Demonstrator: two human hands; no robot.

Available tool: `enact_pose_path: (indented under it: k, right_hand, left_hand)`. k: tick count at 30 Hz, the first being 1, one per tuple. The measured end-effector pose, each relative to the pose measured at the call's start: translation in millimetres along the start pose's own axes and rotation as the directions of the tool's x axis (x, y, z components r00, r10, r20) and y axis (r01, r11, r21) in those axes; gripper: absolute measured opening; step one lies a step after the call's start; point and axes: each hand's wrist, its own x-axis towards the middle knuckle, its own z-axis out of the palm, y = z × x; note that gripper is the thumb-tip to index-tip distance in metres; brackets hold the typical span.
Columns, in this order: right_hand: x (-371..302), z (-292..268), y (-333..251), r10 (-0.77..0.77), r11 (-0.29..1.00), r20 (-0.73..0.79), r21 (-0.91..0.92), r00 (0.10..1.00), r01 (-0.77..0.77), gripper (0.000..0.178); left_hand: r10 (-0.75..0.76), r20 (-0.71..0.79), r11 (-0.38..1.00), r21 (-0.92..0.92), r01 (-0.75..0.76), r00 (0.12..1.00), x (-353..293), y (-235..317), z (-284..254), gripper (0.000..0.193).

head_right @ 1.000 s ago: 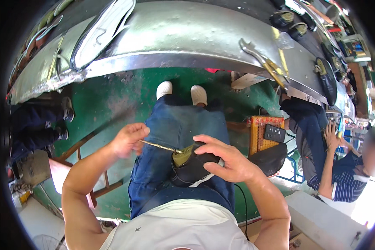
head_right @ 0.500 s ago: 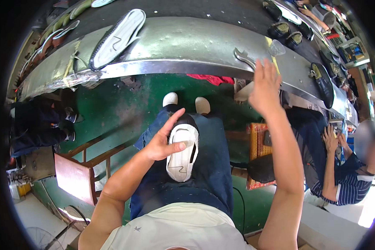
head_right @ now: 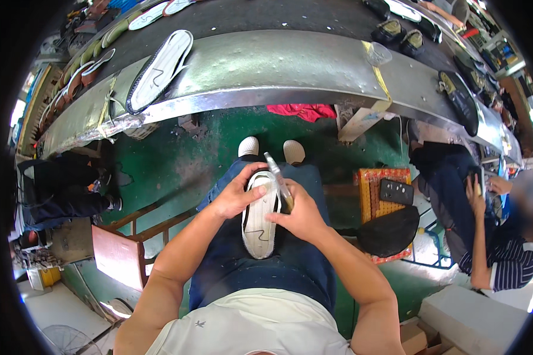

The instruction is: Using pliers to pull and secure shoe uppers over lasts during the manufacturing process.

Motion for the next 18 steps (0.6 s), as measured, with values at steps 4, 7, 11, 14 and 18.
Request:
enact_pose_path:
  k: [4, 7, 11, 14, 18]
  right_hand:
    - [21, -1, 39, -0.122, 0.940, 0.070, 0.328, 0.990, 0.093, 0.038]
    - [43, -23, 37, 0.052, 0.804, -0.049, 0.594, 0.997, -0.013, 0.023]
    - [12, -25, 27, -0.284, 0.935, -0.124, 0.182, 0.951, 0.304, 0.066]
    - [-2, -6, 10, -0.151, 0.986, 0.030, -0.061, 0.988, 0.153, 0.072]
    - [7, -15, 1, -0.187, 0.977, 0.157, -0.078, 0.970, 0.201, 0.055]
  left_hand:
    - [-0.058, 0.142, 0.965, -0.247, 0.092, 0.988, -8, 11, -16, 0.073]
    - [-0.010, 0.190, 0.957, -0.283, 0.065, 0.982, -15, 9, -11, 0.074]
    - [-0.064, 0.057, 0.989, -0.133, 0.071, 0.996, -7, 21, 26, 0.069]
    - [-0.117, 0.081, 0.981, -0.147, 0.128, 0.990, -6, 17, 16, 0.064]
    - [-0.060, 0.059, 0.997, -0.038, 0.062, 0.996, -12, 20, 9, 0.060]
